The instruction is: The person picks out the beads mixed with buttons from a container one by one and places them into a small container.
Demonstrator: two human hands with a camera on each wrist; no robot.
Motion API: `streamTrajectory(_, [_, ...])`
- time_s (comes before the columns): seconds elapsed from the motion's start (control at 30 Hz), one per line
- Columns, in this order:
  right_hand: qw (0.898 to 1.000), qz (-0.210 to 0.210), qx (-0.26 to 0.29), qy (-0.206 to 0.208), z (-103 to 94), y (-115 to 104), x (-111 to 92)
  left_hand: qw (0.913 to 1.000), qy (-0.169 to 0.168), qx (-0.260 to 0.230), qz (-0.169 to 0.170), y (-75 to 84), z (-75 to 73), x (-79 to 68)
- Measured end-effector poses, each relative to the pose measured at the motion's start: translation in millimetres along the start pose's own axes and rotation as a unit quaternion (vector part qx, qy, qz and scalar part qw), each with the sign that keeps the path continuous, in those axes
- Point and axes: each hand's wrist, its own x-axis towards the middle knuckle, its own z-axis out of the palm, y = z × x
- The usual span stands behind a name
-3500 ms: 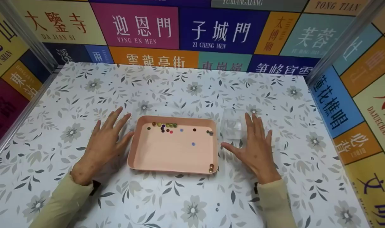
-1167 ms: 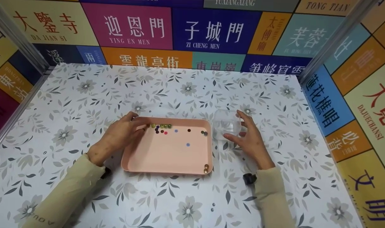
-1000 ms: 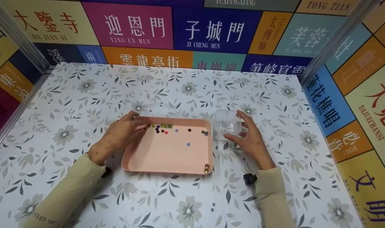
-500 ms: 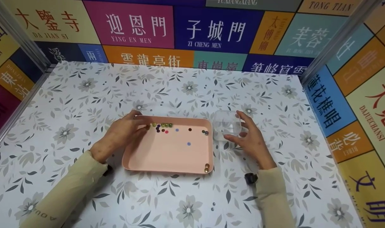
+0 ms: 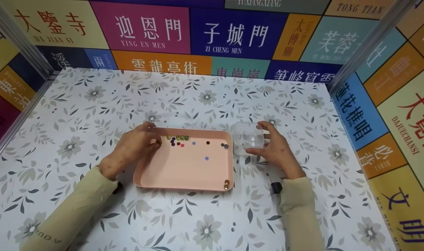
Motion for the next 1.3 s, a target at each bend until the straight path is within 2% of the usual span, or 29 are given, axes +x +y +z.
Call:
streamTrajectory(0.3, [1.000, -0.011, -0.006, -0.027, -7.7, 1.3, -0.8, 0.9997, 0.013, 0.003, 0.022, -0.6, 1.0, 1.8])
streamTrajectory(0.47, [0.999, 0.001, -0.014, -0.042, -10.9, 0.6, -1.4, 0.9992, 0.016, -0.030, 0.024, 0.5, -0.6, 2.2])
streamTrajectory(0.63, [0.999, 0.008, -0.014, -0.042, -13.5, 0.2, -2.9, 0.9958, 0.049, -0.067, 0.039, 3.8, -3.9, 3.5])
streamTrajectory(0.83, [0.999, 0.000, -0.006, -0.046, -9.3, 0.6, 0.4, 0.9907, 0.099, -0.078, 0.052, 6.6, -7.7, 2.6])
streamTrajectory(0.97, [0.999, -0.001, -0.003, -0.045, -8.0, 0.3, 2.0, 0.9876, 0.115, -0.086, 0.063, 10.4, -7.7, 3.7])
streamTrajectory(1.3, [0.999, -0.015, -0.006, -0.043, -6.6, 3.5, 1.3, 0.9858, 0.116, -0.095, 0.075, 19.5, -7.1, 6.5])
